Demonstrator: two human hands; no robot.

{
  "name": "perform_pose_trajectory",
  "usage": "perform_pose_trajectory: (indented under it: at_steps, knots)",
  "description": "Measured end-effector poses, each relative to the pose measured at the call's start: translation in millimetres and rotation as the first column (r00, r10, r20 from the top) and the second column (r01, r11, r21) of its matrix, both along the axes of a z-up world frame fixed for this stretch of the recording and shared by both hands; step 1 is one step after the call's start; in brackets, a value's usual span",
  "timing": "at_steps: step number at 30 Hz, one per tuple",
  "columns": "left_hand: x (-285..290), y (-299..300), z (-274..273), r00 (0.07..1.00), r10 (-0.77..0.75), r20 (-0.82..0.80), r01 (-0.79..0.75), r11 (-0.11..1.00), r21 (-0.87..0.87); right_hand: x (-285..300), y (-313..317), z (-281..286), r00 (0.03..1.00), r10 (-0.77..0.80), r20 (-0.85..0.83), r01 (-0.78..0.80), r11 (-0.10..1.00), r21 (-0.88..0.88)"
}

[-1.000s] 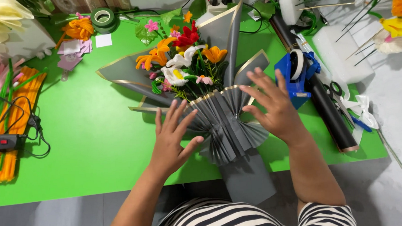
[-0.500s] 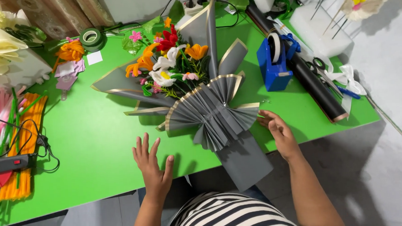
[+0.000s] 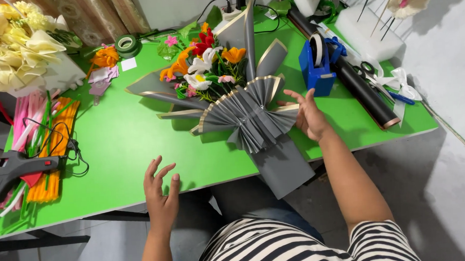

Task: The person folds a piece of gray wrapping paper into pleats and attaches it to the base of a flower bouquet. They secure the pleated paper with a strip of blue tape and then tie a blue ribbon around the bouquet's stem.

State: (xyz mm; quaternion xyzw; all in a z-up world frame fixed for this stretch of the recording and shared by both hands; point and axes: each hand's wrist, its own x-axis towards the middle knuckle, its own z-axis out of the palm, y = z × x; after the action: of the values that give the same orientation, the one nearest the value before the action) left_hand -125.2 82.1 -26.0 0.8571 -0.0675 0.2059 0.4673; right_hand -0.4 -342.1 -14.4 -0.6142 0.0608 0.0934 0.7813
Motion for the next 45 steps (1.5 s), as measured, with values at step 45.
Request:
perform_pose_trajectory:
  at_steps: [45]
  knots:
    - [332,107,-113,0.580,0.813,0.057,-0.589,0.467,-0.660,108,-156,1,0.180,-0.398,0.899,0.981,0.145,-0.132]
